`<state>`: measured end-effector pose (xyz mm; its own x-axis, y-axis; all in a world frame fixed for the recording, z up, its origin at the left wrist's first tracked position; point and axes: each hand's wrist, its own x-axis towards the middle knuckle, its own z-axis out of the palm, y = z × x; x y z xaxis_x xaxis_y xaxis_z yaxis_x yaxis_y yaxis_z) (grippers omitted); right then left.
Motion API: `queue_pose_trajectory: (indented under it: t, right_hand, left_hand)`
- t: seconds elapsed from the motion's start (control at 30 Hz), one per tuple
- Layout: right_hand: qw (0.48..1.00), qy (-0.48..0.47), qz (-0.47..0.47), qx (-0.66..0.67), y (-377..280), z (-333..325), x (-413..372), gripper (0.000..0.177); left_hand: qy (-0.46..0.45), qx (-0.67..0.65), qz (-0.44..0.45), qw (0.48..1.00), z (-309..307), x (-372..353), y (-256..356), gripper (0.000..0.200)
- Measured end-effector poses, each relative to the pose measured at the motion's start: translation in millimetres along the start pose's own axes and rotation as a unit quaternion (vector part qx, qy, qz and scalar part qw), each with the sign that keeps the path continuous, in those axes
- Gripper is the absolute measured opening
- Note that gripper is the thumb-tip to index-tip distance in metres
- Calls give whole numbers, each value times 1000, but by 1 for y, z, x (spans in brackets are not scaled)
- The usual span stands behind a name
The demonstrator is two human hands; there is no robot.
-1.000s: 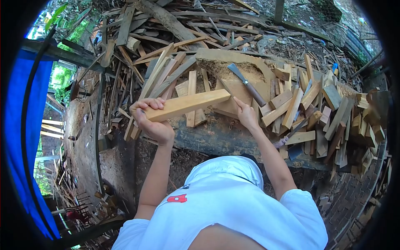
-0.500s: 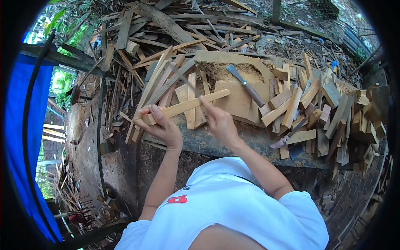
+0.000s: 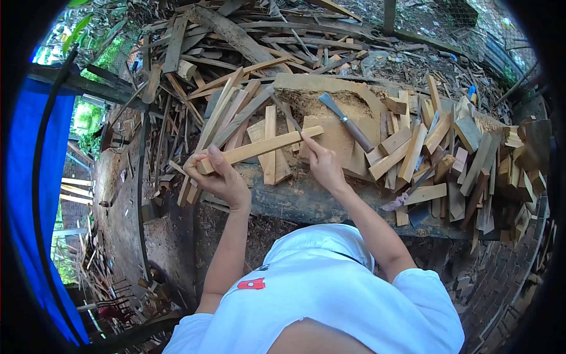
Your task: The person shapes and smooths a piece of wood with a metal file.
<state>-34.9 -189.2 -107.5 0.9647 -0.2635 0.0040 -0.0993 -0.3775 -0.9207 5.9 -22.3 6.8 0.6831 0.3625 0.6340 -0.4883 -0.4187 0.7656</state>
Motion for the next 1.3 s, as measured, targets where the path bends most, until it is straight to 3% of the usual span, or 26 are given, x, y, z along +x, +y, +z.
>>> queue_pose_trajectory:
  t: [0.2, 0.27, 0.33, 0.4, 0.47, 0.57, 0.6, 0.67, 0.7, 0.8, 0.87, 0.97, 1.07, 1.13, 1.2, 1.27, 1.3]
  right_hand:
    - [989, 5, -136, 63, -37, -2, -19, 48]
    - [994, 16, -93, 63, -4, 5, -10, 46]
    - [1000, 20, 20, 7, 20, -1, 1, 45]
    - [999, 6, 25, -20, 17, -2, -1, 46]
    - [999, -18, -29, 39, -18, -3, -14, 50]
    - [994, -40, -102, 28, -54, -9, -31, 51]
    - [993, -42, -102, 28, -42, -4, -28, 51]
    - [996, 48, -72, 36, -1, 7, -14, 50]
    - [1000, 2, 17, 14, 1, -4, -7, 50]
    - [1000, -10, 10, -4, -7, -8, -9, 50]
    - [995, -1, -92, 41, -32, -3, -26, 51]
    - [992, -19, -114, 42, -32, 0, -28, 50]
    - [996, 28, -52, 69, 4, 6, -12, 49]
    - [999, -7, 27, 14, -1, -3, -6, 47]
    - [996, -41, 44, 72, -24, -4, -17, 46]
    - [994, -45, -98, 16, -49, -5, -30, 46]
    - [994, -60, -85, 22, -49, -8, -29, 48]
  left_hand:
    - [-7, 9, 8, 1000, 0, -3, 3, 28]
    - [-3, 5, 9, 1000, -1, -3, 3, 27]
    - [2, 25, 5, 1000, -3, -1, -1, 26]
    - [-4, 20, 11, 1000, -3, -1, 3, 26]
    - [-13, 15, 14, 1000, 1, -3, 7, 25]
    - [-9, 15, 22, 1000, 0, -4, 8, 25]
    - [-9, 13, 27, 1000, -1, -5, 7, 25]
    - [-4, 10, 34, 999, -3, -5, 4, 25]
    - [-2, 10, 21, 1000, -5, -5, 1, 25]
    - [-4, 13, 23, 1000, -6, -5, 1, 25]
    - [-8, 20, 37, 999, -6, -8, 2, 25]
    - [0, 23, 46, 999, -5, -7, 2, 25]
    - [20, 11, 13, 1000, -8, -4, -3, 26]
    - [29, -6, -14, 999, -9, -2, -7, 26]
    - [24, -1, -4, 1000, -9, -2, -8, 26]
    - [18, 9, 5, 1000, -10, -3, -9, 26]
    - [24, 16, 8, 1000, -9, -2, -8, 25]
